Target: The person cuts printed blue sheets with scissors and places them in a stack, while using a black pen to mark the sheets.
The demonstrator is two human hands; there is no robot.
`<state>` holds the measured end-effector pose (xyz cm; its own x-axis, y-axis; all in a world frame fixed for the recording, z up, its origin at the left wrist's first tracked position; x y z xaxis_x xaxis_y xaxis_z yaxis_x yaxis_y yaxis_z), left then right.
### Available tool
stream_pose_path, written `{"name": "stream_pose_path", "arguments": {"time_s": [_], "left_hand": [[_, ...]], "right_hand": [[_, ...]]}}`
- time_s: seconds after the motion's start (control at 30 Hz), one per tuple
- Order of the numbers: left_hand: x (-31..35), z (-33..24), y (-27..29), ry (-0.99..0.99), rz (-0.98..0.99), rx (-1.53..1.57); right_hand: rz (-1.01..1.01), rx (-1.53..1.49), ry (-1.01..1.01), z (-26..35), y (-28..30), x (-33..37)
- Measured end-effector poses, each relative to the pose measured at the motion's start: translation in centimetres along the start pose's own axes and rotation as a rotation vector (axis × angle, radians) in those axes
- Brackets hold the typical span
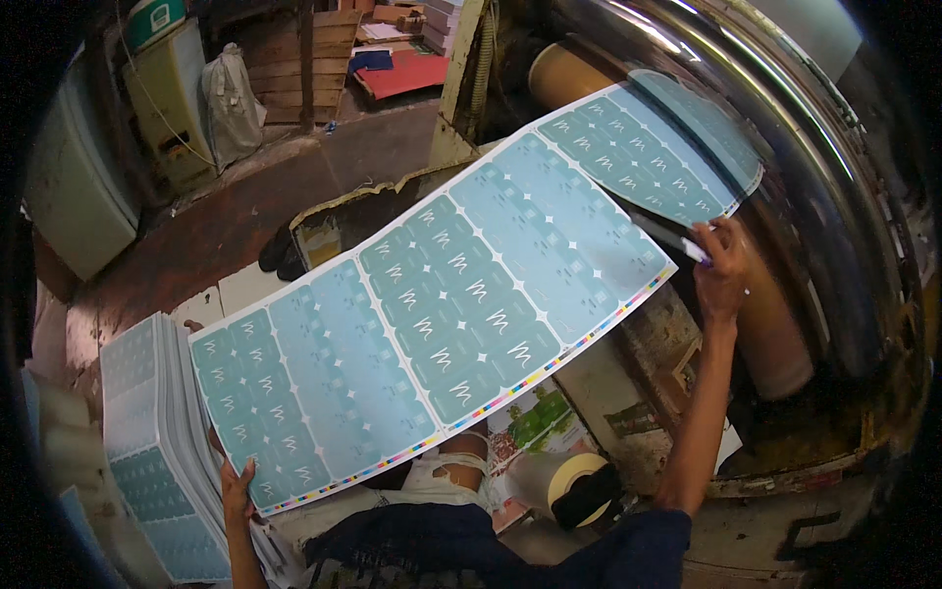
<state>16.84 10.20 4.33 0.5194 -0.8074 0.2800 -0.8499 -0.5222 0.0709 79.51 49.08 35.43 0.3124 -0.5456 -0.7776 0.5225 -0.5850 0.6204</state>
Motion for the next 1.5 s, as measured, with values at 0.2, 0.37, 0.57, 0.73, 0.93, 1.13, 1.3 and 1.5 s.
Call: {"name": "stream_pose_path", "arguments": {"time_s": [0.2, 0.37, 0.57, 0.73, 0.93, 1.13, 1.3, 1.5], "left_hand": [[-0.4, 6.3, 9.5, 0.069, -0.181, -0.176], [-2.6, 4.2, 8.9, 0.042, -0.266, -0.214], [-9.9, 5.2, 8.2, 0.046, 0.004, -0.201], [-10.6, 8.5, 12.2, -0.053, -0.138, -0.181], [-13.8, 15.7, 16.8, -0.238, -0.228, -0.450], [-12.1, 13.4, 10.3, -0.079, -0.370, -1.340], [-11.6, 21.3, 12.2, 0.130, -0.312, -1.658], [-11.6, 18.9, 10.8, 0.184, -0.253, -1.491]], "right_hand": [[-0.075, -0.125, 0.024, 1.0, 0.5, -0.4], [-0.070, -0.115, 0.050, 2.6, 1.1, 0.8], [-0.020, -0.159, 0.026, 12.7, 0.7, 2.5], [-0.052, -0.313, -0.059, 21.6, 0.4, 5.0], [0.025, -0.339, -0.145, 29.0, -2.7, 8.5], [0.113, -0.295, -0.171, 30.9, -5.3, 13.5], [0.277, -0.426, -0.232, 34.1, -7.9, 17.2], [0.303, -0.439, -0.233, 35.0, -9.1, 21.0]]}}
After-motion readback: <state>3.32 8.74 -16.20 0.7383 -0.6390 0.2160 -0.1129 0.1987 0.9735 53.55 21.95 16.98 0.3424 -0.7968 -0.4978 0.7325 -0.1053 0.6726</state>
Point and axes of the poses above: each hand's wrist, its own x-axis away from the middle knuckle, its own y-axis out of the back of the hand, z = x × y, the point moved 8 cm from there along -x, towards the middle knuckle, and after that the axes turned 14 degrees about -x, right-handed, at the moved point
